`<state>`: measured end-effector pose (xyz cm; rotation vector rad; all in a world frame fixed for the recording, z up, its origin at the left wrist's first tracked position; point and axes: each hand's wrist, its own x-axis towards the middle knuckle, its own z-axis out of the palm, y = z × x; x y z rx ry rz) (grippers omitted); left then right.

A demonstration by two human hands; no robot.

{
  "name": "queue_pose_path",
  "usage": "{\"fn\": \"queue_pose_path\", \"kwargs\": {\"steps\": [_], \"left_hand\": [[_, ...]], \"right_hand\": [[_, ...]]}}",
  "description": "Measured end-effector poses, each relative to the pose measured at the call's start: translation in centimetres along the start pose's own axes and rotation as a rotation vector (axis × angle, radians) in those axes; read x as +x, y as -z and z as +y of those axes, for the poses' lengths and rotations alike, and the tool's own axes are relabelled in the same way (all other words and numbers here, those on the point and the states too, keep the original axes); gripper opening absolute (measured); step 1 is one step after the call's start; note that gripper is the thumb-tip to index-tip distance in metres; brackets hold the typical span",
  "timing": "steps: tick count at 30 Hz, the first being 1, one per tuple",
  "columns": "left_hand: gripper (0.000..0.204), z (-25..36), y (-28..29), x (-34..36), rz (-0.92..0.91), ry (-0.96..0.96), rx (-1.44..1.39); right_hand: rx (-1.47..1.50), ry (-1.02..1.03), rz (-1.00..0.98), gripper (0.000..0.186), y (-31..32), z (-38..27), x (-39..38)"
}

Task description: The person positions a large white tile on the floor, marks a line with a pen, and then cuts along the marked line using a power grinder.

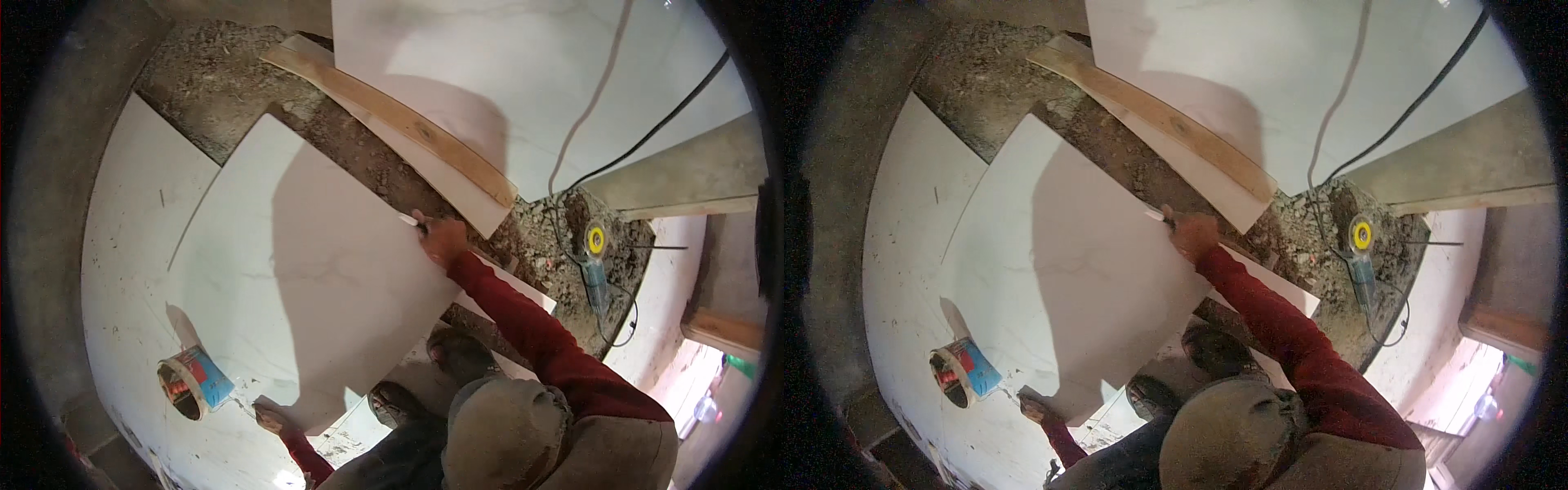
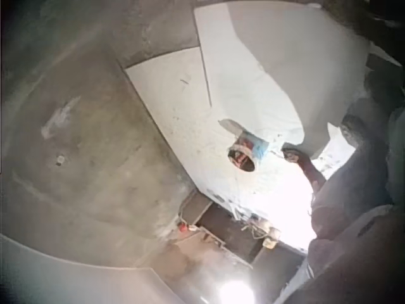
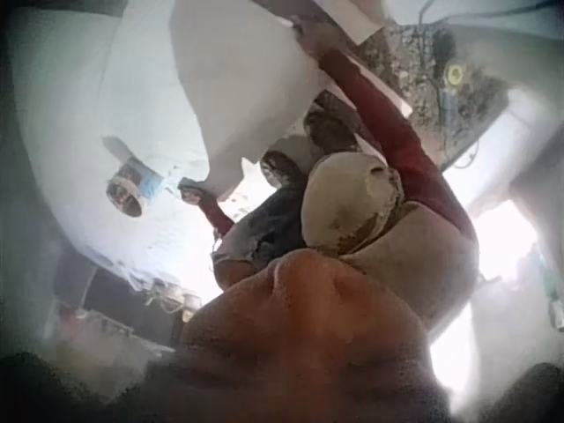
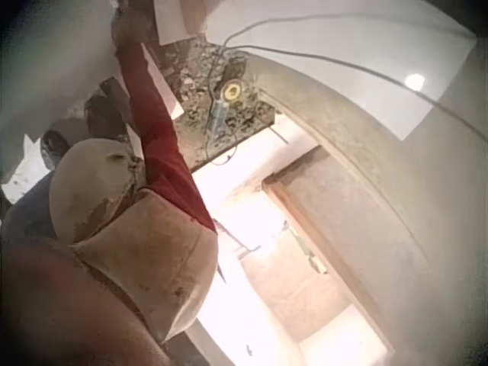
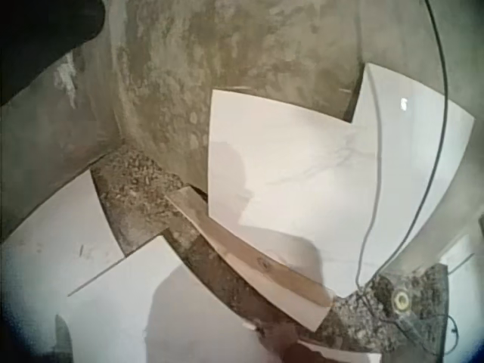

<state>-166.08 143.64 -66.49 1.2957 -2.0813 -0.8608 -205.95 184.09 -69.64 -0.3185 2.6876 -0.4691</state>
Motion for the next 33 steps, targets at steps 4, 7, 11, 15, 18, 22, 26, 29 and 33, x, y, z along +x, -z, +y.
{"fn": "queue_pose_path", "kwargs": {"steps": [4, 7, 11, 15, 18, 22, 26, 29, 33], "left_hand": [[0.045, -1.2, 0.3, 1.2, 0.032, 0.194, 0.011], [0.046, -2.9, 0.1, 2.1, 0.003, 0.160, 0.092], [0.046, -5.4, 0.0, 2.6, -0.010, 0.086, 0.209], [0.047, -7.4, 0.5, 3.3, -0.055, -0.018, 0.361], [0.047, -8.7, 0.3, 4.2, -0.125, -0.010, 0.414], [0.045, -18.6, 4.0, 9.9, -0.215, 0.148, 0.237], [0.048, -22.2, 6.5, 11.4, -0.309, -0.121, 0.504], [0.040, -18.3, 1.2, 10.0, -0.228, 0.420, -0.245], [0.036, -21.7, 4.4, 11.2, -0.282, 0.030, -0.355]], "right_hand": [[-0.012, 0.081, 0.218, 0.028, -2.5, -1.8, -0.1], [-0.007, 0.085, 0.215, 0.025, -2.3, -2.5, 0.0], [-0.035, 0.071, 0.090, 0.022, -2.5, -2.7, 0.1], [0.018, 0.062, 0.116, 0.021, -1.9, -3.7, -1.0], [0.087, 0.121, 0.199, 0.017, -2.6, -2.7, -2.6], [0.028, 0.285, 0.290, 0.019, -2.6, -3.0, -2.9], [0.089, 0.119, 0.260, 0.021, 1.9, -0.3, -6.9], [-0.036, -0.199, 0.164, 0.058, 4.8, 5.2, -14.4], [-0.173, -0.150, 0.074, 0.066, 2.9, 5.9, -14.1]]}}
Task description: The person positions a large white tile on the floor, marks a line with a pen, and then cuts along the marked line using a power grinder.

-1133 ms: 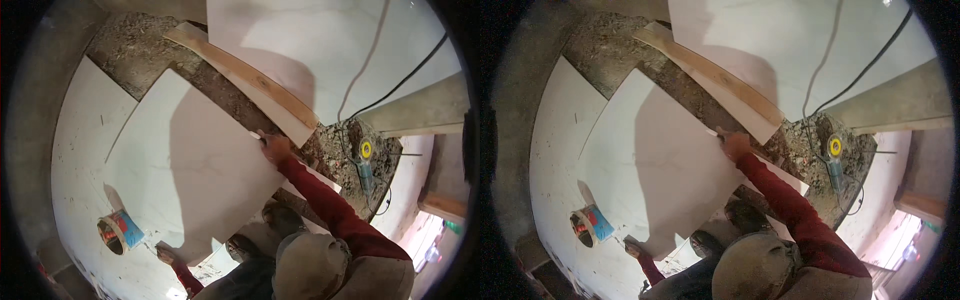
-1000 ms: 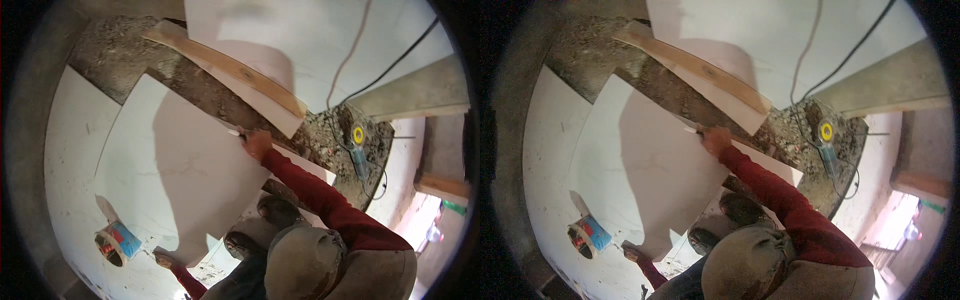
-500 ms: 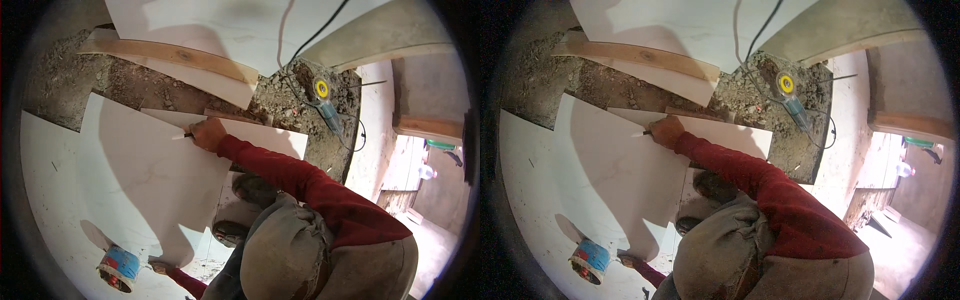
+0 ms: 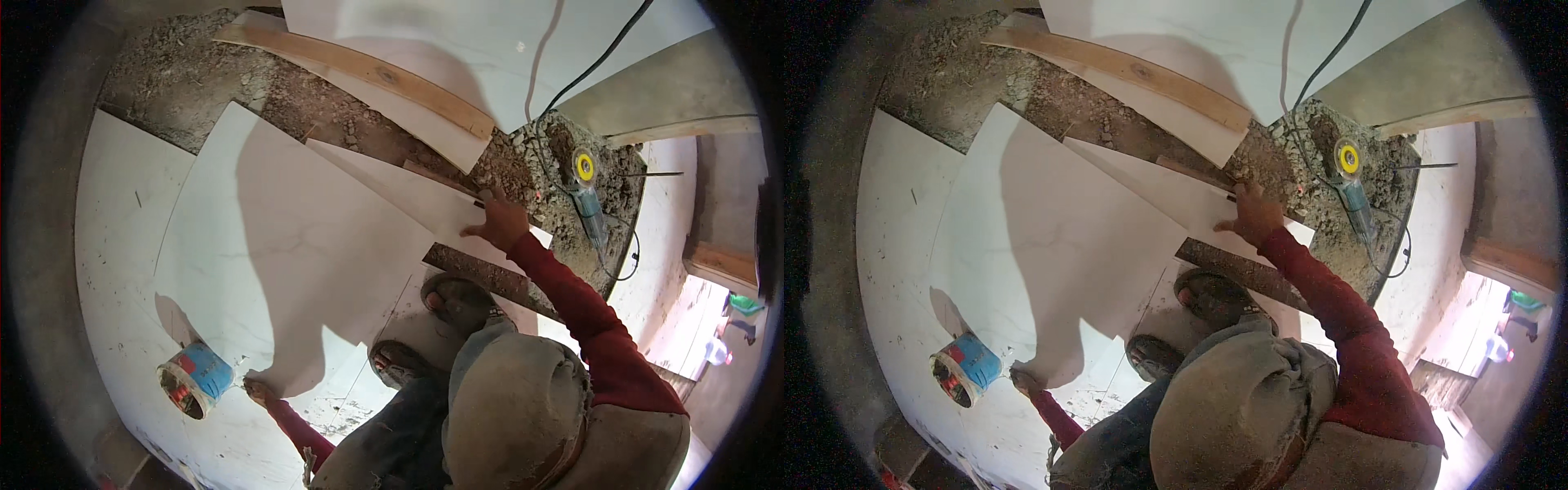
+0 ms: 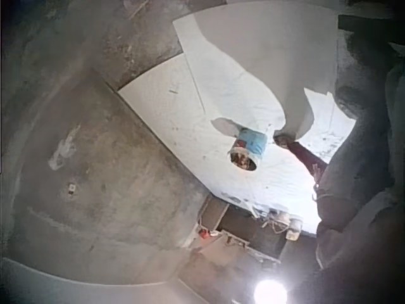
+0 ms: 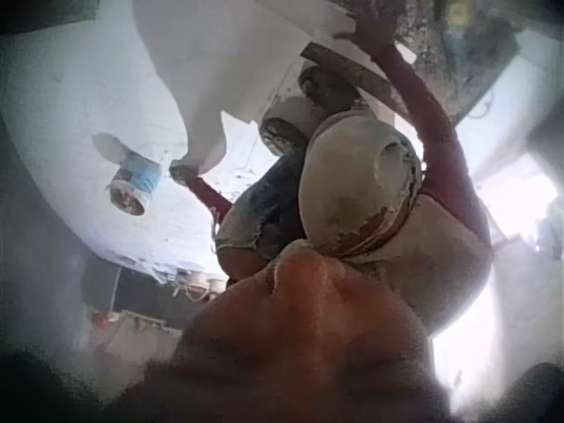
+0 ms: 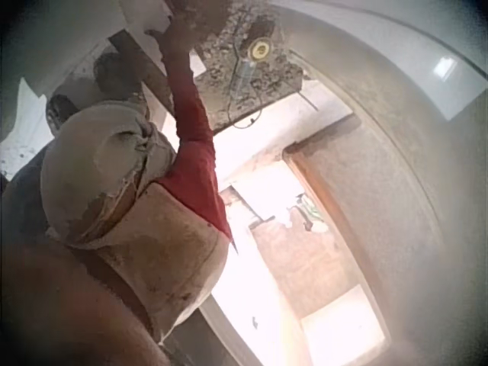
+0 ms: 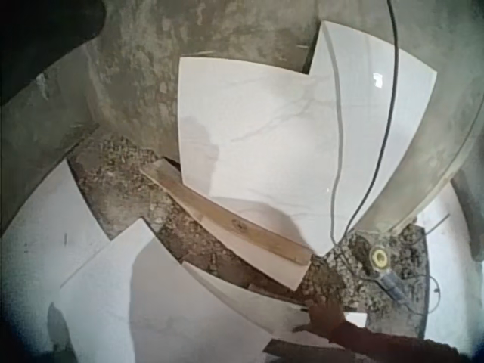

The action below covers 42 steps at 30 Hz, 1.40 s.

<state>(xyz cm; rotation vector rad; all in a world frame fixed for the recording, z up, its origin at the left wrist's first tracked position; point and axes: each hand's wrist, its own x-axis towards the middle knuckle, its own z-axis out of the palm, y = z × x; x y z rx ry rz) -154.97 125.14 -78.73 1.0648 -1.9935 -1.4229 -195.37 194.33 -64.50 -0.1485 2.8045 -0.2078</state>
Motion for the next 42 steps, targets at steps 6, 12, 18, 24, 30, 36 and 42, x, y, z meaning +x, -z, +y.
{"fn": "queue_pose_path", "kwargs": {"steps": [6, 12, 18, 24, 30, 36, 42], "left_hand": [[0.038, 1.2, -1.1, -0.5, 0.127, -0.073, 0.062], [0.041, 11.1, -8.2, -1.9, 0.206, 0.229, 0.987], [0.033, 16.5, -9.0, -3.6, 0.007, 0.091, 1.301], [0.025, 19.1, -8.4, -5.2, 0.070, -0.204, 0.790], [0.047, 29.6, -32.2, -14.0, -0.494, -0.567, 0.634], [0.078, 30.4, -43.0, -19.0, -0.613, -0.795, 0.649], [0.081, 32.2, -46.2, -18.1, -0.638, -0.872, 0.743]], "right_hand": [[0.036, 0.007, -0.325, 0.078, 2.1, 1.5, 4.2], [-0.123, 0.009, -0.200, 0.084, 1.4, 0.2, -1.0], [0.059, -0.079, -0.076, 0.090, -0.6, 0.5, -2.3], [-0.003, 0.007, -0.199, 0.100, -0.3, -0.8, -1.8], [-0.020, 0.002, -0.221, 0.122, 0.5, -3.5, -1.7], [0.008, -0.013, -0.148, 0.122, -2.1, -4.1, -1.4], [0.008, 0.010, -0.019, 0.112, -1.0, -3.7, -1.3]]}}
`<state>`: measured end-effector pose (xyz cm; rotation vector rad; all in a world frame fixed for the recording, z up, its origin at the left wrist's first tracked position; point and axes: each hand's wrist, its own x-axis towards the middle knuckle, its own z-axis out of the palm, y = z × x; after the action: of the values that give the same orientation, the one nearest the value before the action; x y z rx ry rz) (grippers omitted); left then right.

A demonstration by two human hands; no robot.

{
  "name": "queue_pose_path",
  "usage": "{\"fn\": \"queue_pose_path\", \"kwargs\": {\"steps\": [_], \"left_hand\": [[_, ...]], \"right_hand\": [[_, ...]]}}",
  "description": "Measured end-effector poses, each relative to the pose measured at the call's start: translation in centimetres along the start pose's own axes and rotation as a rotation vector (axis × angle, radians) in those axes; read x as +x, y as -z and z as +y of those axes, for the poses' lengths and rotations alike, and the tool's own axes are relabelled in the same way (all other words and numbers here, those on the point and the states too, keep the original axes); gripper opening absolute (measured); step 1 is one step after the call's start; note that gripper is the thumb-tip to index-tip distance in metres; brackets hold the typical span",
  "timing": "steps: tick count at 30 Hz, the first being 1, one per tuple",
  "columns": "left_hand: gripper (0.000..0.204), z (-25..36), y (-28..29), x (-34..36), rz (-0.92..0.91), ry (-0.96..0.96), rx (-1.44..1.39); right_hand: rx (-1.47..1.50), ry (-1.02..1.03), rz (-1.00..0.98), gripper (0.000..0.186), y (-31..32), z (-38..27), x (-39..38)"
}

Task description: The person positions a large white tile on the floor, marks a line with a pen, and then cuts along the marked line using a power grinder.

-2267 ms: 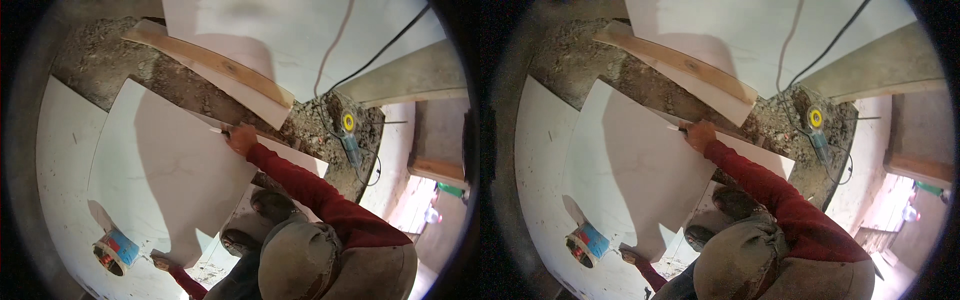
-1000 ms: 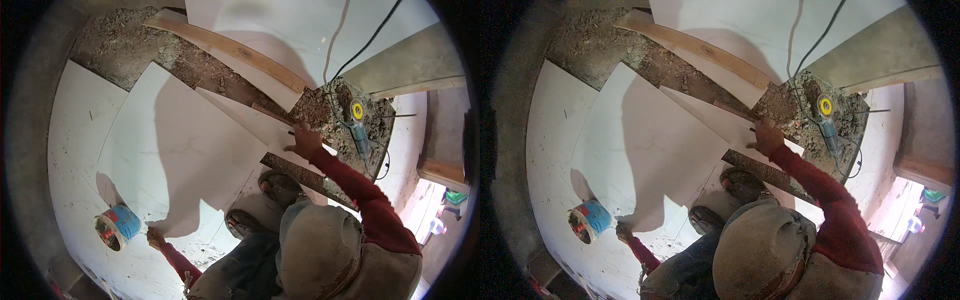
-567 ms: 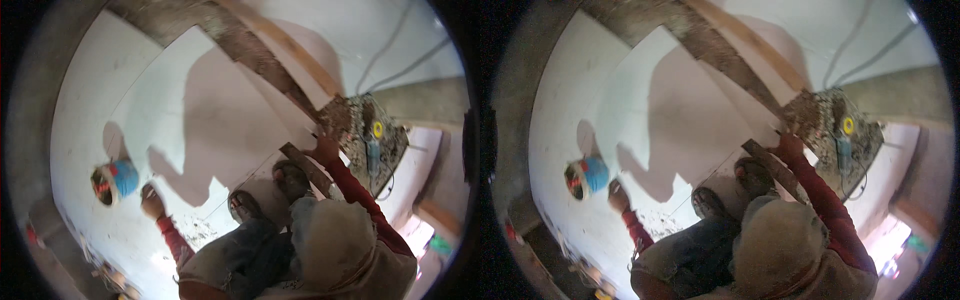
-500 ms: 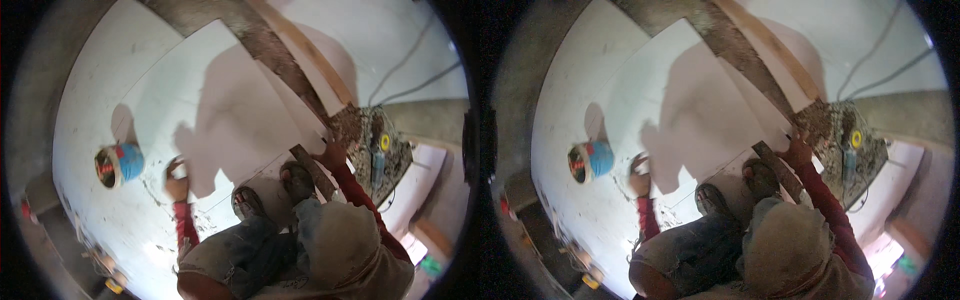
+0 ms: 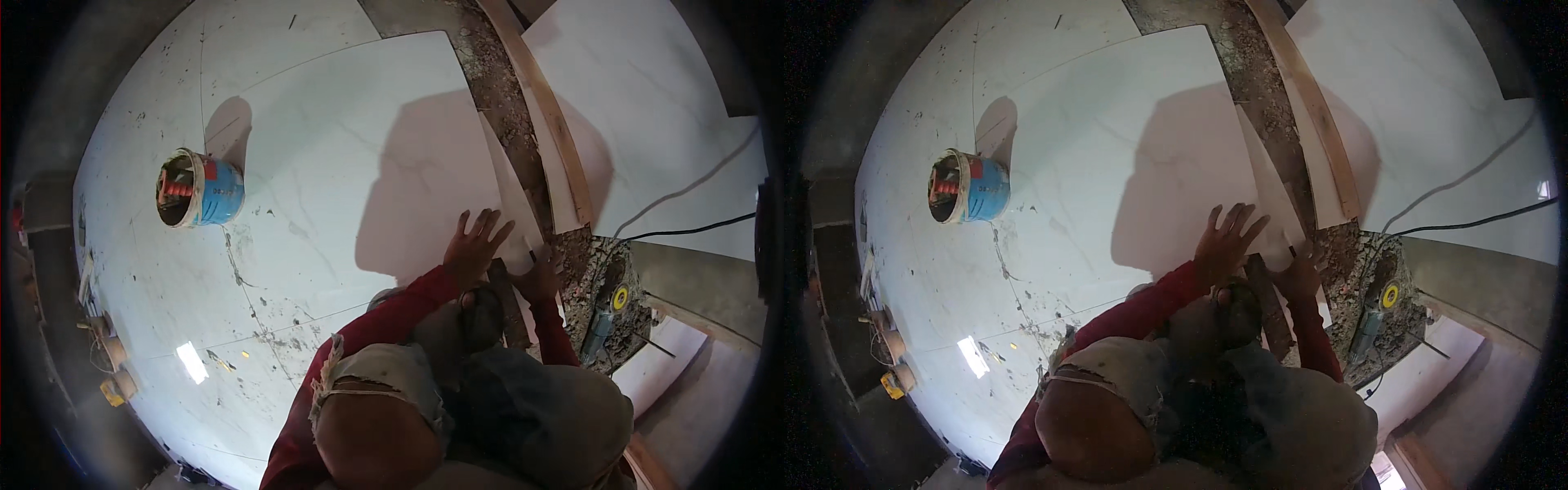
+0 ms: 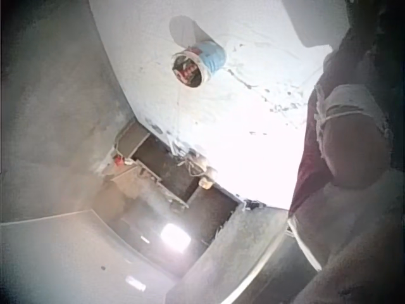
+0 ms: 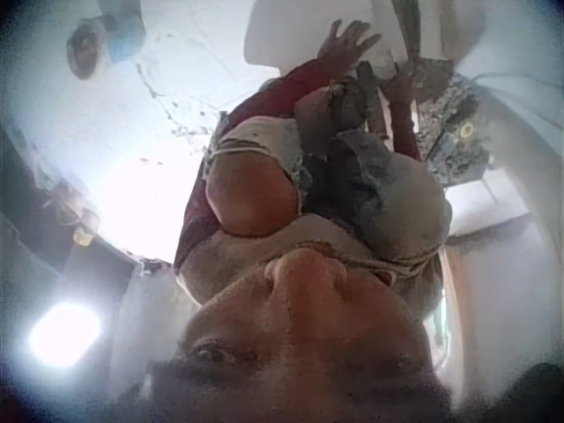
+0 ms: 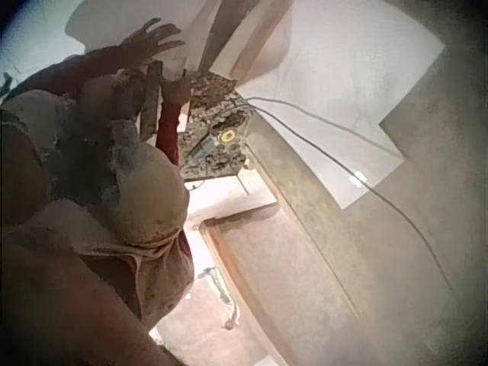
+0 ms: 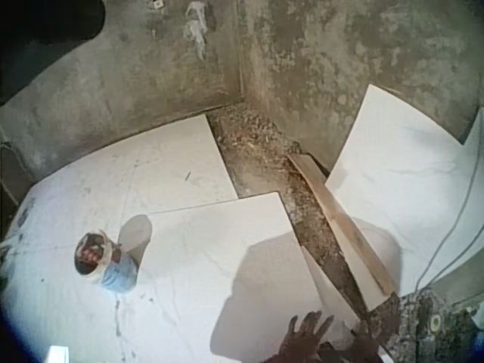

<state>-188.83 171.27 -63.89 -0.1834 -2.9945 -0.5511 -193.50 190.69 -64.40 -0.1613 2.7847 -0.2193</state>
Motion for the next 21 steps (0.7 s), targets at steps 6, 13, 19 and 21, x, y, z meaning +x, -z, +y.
{"fn": "queue_pose_path", "kwargs": {"steps": [6, 13, 19, 21], "left_hand": [[0.079, -0.5, -0.4, -0.1, 0.071, -0.155, 0.045], [0.073, -0.2, -1.2, 0.0, 0.097, -0.129, 0.061], [0.071, 0.5, 0.2, 1.1, 0.053, -0.011, -0.368], [0.067, 2.0, -0.1, 1.9, -0.065, 0.162, -0.854]], "right_hand": [[0.030, 0.071, 0.112, 0.106, 1.6, 1.7, 1.6], [-0.058, 0.088, 0.135, 0.105, 5.7, 4.8, 2.1], [-0.019, 0.051, 0.187, 0.103, 5.8, 7.9, -0.7], [0.009, 0.001, 0.084, 0.103, 6.9, 5.8, -1.9]]}}
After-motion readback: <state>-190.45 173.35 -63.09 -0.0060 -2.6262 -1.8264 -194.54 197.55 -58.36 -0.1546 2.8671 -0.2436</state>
